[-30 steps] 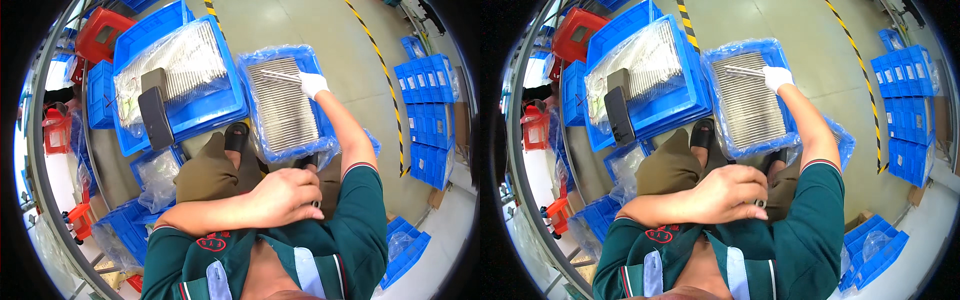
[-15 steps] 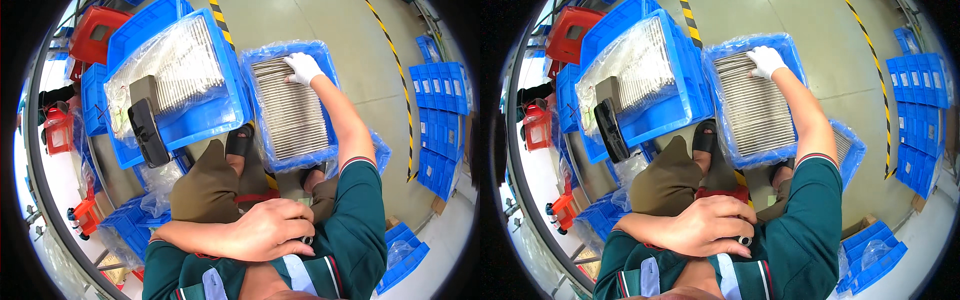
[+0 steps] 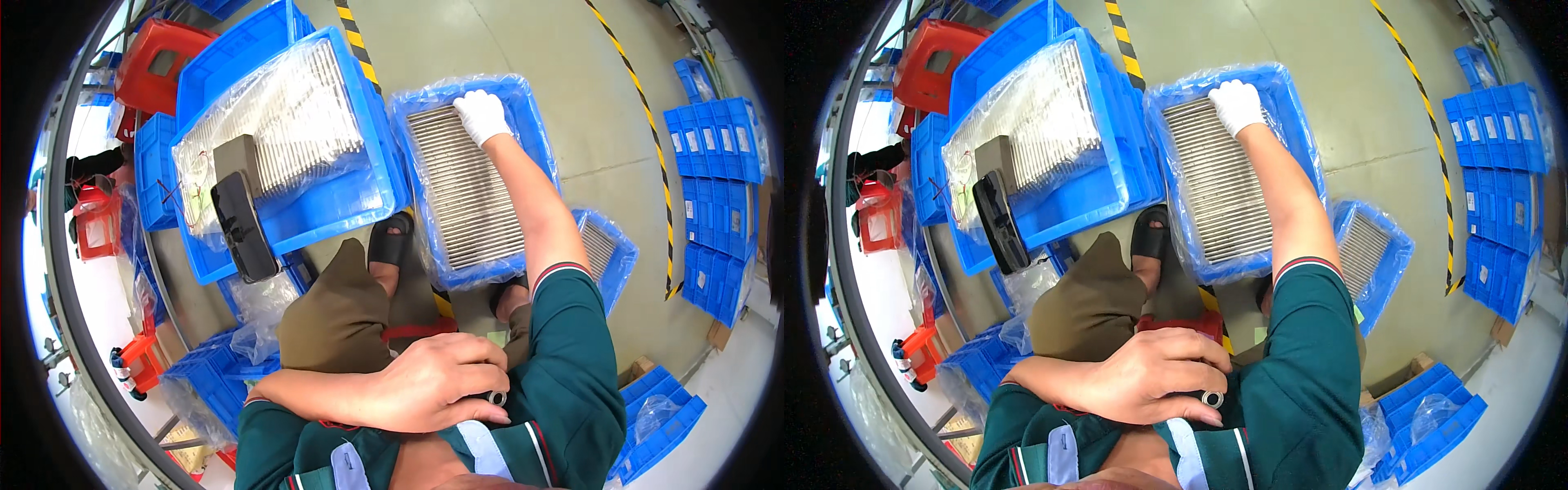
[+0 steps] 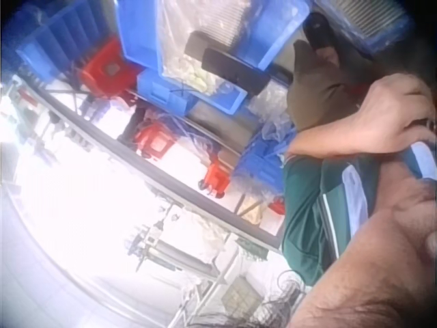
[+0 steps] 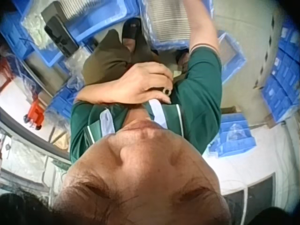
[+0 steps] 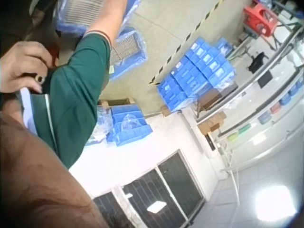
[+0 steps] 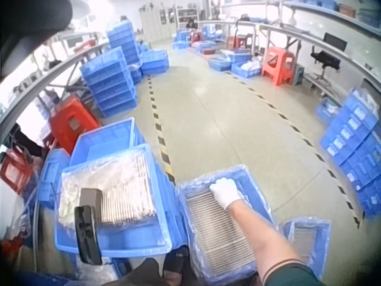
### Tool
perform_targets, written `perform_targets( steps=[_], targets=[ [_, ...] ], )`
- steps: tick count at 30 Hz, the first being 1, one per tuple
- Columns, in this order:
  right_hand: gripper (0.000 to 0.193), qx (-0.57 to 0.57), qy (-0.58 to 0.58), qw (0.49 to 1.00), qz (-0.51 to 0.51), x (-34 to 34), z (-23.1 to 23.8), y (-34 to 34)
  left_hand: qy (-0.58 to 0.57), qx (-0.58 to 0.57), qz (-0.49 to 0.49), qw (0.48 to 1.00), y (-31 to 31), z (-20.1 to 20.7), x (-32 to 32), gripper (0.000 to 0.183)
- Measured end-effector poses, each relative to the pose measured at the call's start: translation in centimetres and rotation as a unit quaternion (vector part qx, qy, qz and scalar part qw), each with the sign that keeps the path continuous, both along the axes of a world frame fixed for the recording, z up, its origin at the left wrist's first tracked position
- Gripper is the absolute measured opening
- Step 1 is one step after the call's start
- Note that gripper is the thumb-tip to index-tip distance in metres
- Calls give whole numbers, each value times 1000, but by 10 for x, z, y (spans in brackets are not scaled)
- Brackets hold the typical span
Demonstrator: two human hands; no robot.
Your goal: The person sits on the floor and repeatedly picks up bundles of metal rods from a blue crate, separates them, and places them into another crate. The person handles the rods by hand, organizing them into neat stacks within the containers.
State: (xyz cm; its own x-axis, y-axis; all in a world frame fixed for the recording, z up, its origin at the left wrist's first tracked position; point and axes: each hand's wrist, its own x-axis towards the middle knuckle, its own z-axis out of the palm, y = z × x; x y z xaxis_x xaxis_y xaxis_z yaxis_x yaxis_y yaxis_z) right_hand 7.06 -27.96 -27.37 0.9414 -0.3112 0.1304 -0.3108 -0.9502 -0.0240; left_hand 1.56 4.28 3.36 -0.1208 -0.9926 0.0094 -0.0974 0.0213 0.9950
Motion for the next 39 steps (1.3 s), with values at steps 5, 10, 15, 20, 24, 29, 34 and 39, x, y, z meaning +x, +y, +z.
perform_targets(
  steps=[5, 10, 15, 20, 24, 29, 34, 39],
  targets=[
    [14, 0, -21, 999, -38, 10, -3, 15, -3, 4, 1, 1000, 1, 0, 1, 27],
    [12, 22, -25, 999, -26, 8, -8, 20, -14, 1, -2, 1000, 2, 1, 3, 27],
    [12, 43, -10, 999, 14, -15, 18, 23, -25, -17, 37, 999, -2, 3, -1, 25],
    [16, 81, 96, 992, -11, -104, 84, 9, -51, -20, 17, 998, -3, 3, -15, 26],
    [18, 107, 92, 977, -158, -228, 109, -1, -102, -33, 14, 994, -8, 4, -30, 23],
    [23, 175, 74, 889, -416, -419, 67, 36, -76, 105, 66, 989, -17, 6, -45, 17],
    [27, 264, 146, 750, -588, -550, 50, 140, -29, 121, 117, 985, -27, -18, -58, 20],
    [25, 294, 133, 666, -673, -624, 16, 207, -52, 127, 112, 984, -46, -41, -71, 20]
  ],
)
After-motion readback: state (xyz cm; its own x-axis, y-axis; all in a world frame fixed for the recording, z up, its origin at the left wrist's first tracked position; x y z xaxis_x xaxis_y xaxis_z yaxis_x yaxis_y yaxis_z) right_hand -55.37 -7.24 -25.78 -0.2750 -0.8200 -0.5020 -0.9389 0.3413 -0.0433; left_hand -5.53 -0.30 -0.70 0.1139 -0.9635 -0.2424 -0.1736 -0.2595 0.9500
